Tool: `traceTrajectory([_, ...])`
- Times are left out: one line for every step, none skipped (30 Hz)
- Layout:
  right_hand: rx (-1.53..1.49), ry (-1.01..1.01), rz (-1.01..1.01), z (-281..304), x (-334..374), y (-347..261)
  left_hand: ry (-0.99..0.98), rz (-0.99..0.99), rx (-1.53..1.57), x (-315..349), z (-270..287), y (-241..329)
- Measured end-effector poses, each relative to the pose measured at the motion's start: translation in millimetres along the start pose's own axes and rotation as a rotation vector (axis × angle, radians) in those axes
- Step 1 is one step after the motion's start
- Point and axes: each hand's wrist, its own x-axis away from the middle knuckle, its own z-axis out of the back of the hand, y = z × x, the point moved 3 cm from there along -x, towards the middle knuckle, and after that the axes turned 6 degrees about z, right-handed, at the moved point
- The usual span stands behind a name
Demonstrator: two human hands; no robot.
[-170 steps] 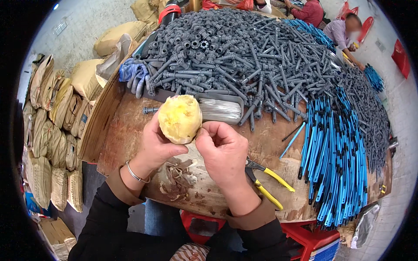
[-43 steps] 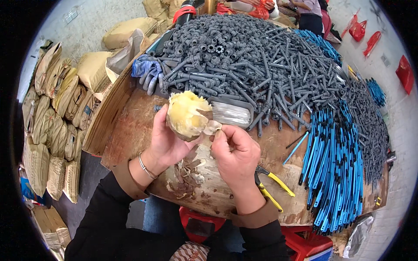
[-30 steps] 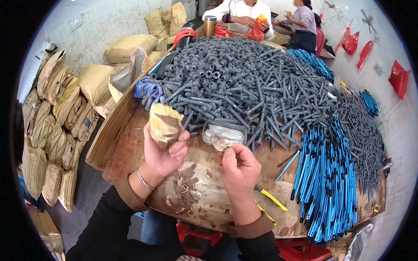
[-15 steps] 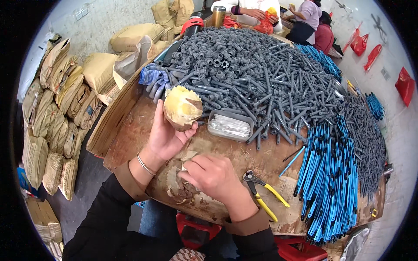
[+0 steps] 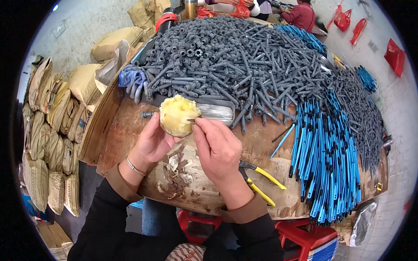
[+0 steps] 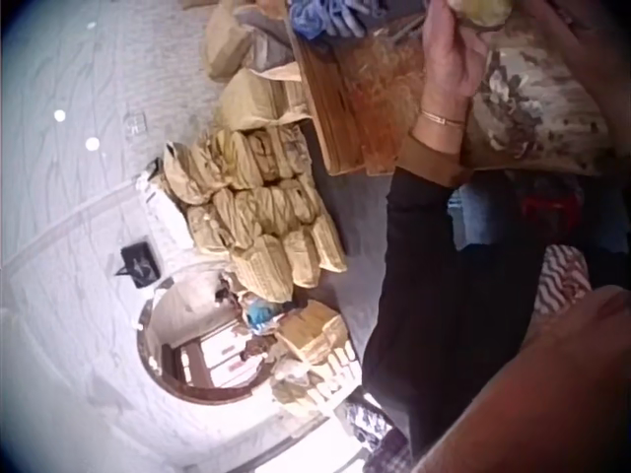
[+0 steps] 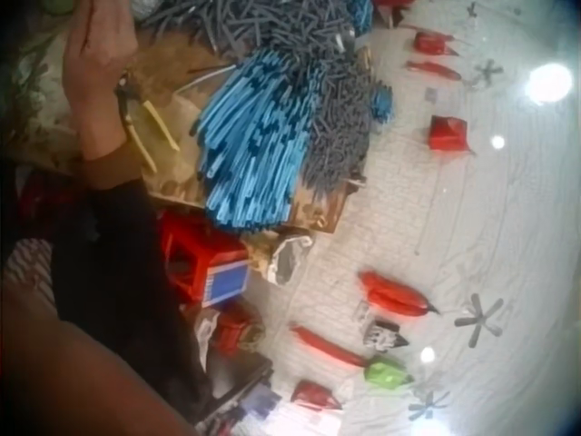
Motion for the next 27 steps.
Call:
traceTrajectory([0.022,0.000,0.014,0,0,1,0.000,0.000,-0.002,0,0,0])
traceTrajectory([0.043,0.000,0.029,0,1,2,-0.001,-0.014,-0.031,0,0,0])
traceTrajectory([0.064,-0.001,0.045,0,1,2,-0.002,-0.030,-0.060,-1,-3,2])
traceTrajectory([0.062,0.002,0.049,-1,0,3,-0.005,-0.046,-0.092,-1,-4,4])
traceTrajectory([0.092,-0.013,0.046,-1,1,3,-0.007,-0.051,-0.095,-1,-1,5])
traceTrajectory([0.123,-0.028,0.043,-1,2,3,0.022,-0.070,-0.172,-1,4,5])
traceTrajectory([0.153,-0.042,0.041,-1,2,3,0.051,-0.090,-0.248,0,9,4])
traceTrajectory([0.153,-0.040,0.047,-1,2,2,0.081,-0.111,-0.323,0,11,5])
traceTrajectory([0.161,-0.046,0.044,-1,3,0,0.078,-0.115,-0.323,1,9,6])
traceTrajectory([0.169,-0.052,0.041,0,3,-1,0.072,-0.136,-0.343,2,4,8])
traceTrajectory([0.177,-0.059,0.037,0,3,-1,0.066,-0.156,-0.363,3,0,9])
traceTrajectory([0.178,-0.060,0.040,0,2,-1,0.061,-0.176,-0.383,4,-2,10])
traceTrajectory([0.176,-0.059,0.040,-1,1,-1,0.061,-0.178,-0.381,4,-1,10])
traceTrajectory([0.175,-0.056,0.040,-1,0,-1,0.067,-0.175,-0.414,4,-1,11])
traceTrajectory([0.173,-0.053,0.040,-1,-1,0,0.073,-0.172,-0.447,4,0,13])
traceTrajectory([0.174,-0.053,0.041,-1,-1,-1,0.080,-0.168,-0.481,4,1,13])
traceTrajectory([0.184,-0.046,0.016,0,1,-2,0.079,-0.169,-0.482,5,0,12])
traceTrajectory([0.193,-0.040,-0.009,2,2,-3,0.085,-0.165,-0.463,6,-1,10])
traceTrajectory([0.202,-0.034,-0.035,3,2,-2,0.092,-0.160,-0.445,7,-3,8])
traceTrajectory([0.201,-0.034,-0.033,3,2,-1,0.099,-0.156,-0.426,7,-4,7])
traceTrajectory([0.184,-0.036,-0.001,2,0,-1,0.100,-0.157,-0.426,7,-5,7])
traceTrajectory([0.167,-0.038,0.031,2,-1,-1,0.112,-0.153,-0.387,6,-6,8])
traceTrajectory([0.150,-0.041,0.062,1,-2,-1,0.124,-0.149,-0.348,5,-6,9])
traceTrajectory([0.148,-0.046,0.057,0,-1,0,0.141,-0.141,-0.306,5,-6,8])
traceTrajectory([0.156,-0.057,0.052,0,0,1,0.148,-0.137,-0.302,6,-4,9])
traceTrajectory([0.164,-0.068,0.047,-1,1,3,0.155,-0.145,-0.369,6,-2,11])
traceTrajectory([0.172,-0.079,0.041,-2,2,5,0.163,-0.152,-0.436,6,0,12])
